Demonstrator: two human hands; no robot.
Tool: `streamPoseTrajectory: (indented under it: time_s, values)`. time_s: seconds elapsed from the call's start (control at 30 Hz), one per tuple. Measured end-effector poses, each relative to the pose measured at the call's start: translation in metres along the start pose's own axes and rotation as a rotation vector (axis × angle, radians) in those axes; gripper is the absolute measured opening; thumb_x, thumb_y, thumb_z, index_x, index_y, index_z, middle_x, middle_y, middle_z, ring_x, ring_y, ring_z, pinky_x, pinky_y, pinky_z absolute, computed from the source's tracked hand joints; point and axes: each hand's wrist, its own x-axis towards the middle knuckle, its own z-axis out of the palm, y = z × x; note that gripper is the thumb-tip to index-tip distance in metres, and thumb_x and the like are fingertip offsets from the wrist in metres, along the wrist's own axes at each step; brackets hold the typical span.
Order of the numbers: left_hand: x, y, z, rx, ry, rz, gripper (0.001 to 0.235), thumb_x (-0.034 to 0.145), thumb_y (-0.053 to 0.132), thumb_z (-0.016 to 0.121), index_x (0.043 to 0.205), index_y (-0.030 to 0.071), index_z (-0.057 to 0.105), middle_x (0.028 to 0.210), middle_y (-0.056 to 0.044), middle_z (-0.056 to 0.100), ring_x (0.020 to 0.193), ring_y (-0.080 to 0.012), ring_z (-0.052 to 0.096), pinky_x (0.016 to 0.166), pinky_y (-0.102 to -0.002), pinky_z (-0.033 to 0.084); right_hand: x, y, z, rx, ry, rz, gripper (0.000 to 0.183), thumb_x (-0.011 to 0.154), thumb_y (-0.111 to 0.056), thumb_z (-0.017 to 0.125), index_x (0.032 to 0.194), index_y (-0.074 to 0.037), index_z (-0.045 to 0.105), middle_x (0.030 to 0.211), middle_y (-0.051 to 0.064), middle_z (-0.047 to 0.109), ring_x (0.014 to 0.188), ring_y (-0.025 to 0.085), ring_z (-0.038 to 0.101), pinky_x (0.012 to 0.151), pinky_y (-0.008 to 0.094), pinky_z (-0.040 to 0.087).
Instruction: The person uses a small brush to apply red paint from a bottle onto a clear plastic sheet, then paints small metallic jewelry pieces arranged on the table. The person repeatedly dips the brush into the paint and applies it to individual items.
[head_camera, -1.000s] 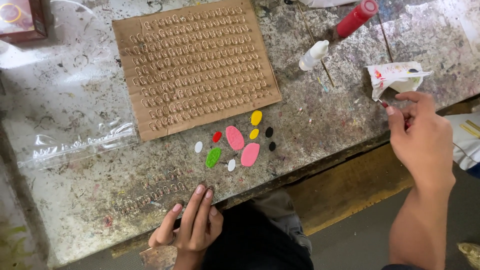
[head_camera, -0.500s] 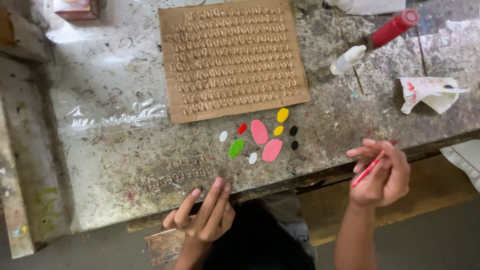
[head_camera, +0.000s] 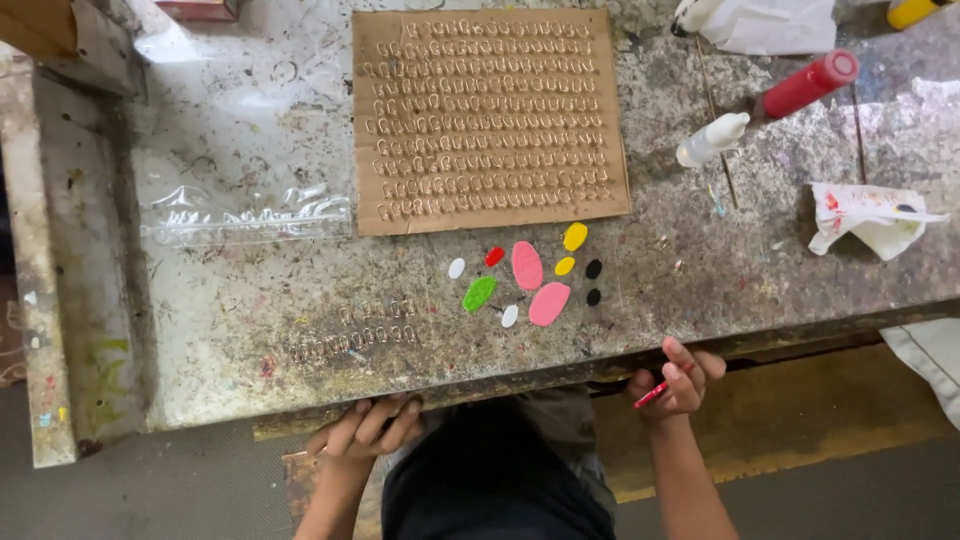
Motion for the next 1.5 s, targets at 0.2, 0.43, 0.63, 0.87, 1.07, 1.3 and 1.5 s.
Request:
streamPoseTrajectory:
  time_s: [0.2,0.43,0.63,0.87,1.07,1.3,1.5]
  values:
    - [0.002,-0.001,0.021,0.137,0.151,0.008,0.023,0.099,0.050,0.045,0.111,0.030,0.046,0.108,0.011,0.057,0.110,-0.0148,0.042,0.094,-0.040,0.023,-0.014,0.005,0.002,0.005,0.048,0.023,0.020,0.110,-0.031,0.050,0.119,-0.016,0.040,0.122,0.013,0.068,0.087,0.019,0.039,0.083,0.035,0.030]
    - [-0.011,0.001,0.019,0.143,0.090,-0.011,0.048,0.105,0.068,0.037,0.135,0.034,0.051,0.121,0.008,0.057,0.119,-0.0150,0.045,0.103,-0.042,0.023,-0.021,0.009,0.000,-0.015,0.022,0.030,0.019,0.108,-0.034,0.050,0.117,-0.022,0.038,0.131,0.000,0.065,0.090,0.021,0.034,0.083,0.037,0.030]
    - [-0.021,0.010,0.014,0.171,-0.011,-0.064,0.047,0.105,0.071,0.036,0.133,0.035,0.048,0.122,0.004,0.053,0.123,-0.0161,0.041,0.107,-0.048,0.021,-0.024,0.015,-0.001,-0.016,0.040,-0.004,0.017,0.099,-0.024,0.048,0.114,-0.022,0.040,0.121,0.002,0.069,0.084,0.020,0.032,0.079,0.037,0.027]
    - [-0.020,0.012,0.039,0.152,0.244,-0.104,0.043,0.097,0.063,0.033,0.111,0.031,0.056,0.104,0.007,0.055,0.112,-0.0159,0.044,0.120,-0.053,0.009,-0.015,0.005,0.006,0.057,0.101,0.102,0.014,0.106,-0.030,0.049,0.112,-0.021,0.040,0.112,0.003,0.069,0.086,0.020,0.033,0.082,0.036,0.026]
    - [-0.011,0.008,0.036,0.173,0.223,-0.089,0.042,0.095,0.062,0.036,0.113,0.030,0.056,0.107,0.005,0.052,0.117,-0.0156,0.041,0.119,-0.054,0.009,-0.014,0.012,0.018,0.083,0.197,0.026,0.015,0.103,-0.021,0.049,0.111,-0.015,0.039,0.108,0.013,0.069,0.081,0.017,0.041,0.084,0.039,0.027]
    - [0.031,0.007,0.005,0.105,0.111,-0.158,0.033,0.098,0.057,0.044,0.110,0.029,0.057,0.110,0.006,0.051,0.111,-0.0149,0.040,0.107,-0.046,0.020,0.002,-0.005,0.012,0.031,0.088,0.113,0.016,0.108,-0.025,0.046,0.115,-0.015,0.035,0.113,0.008,0.063,0.092,0.024,0.035,0.090,0.039,0.026]
    - [0.068,-0.027,-0.040,-0.329,0.096,-0.123,0.011,0.100,0.021,0.058,0.107,0.015,0.064,0.099,0.001,0.067,0.086,-0.0125,0.061,0.081,-0.032,0.041,0.010,-0.010,0.015,0.024,0.108,0.118,0.016,0.109,-0.024,0.046,0.118,-0.014,0.037,0.114,0.010,0.063,0.098,0.029,0.034,0.092,0.043,0.028]
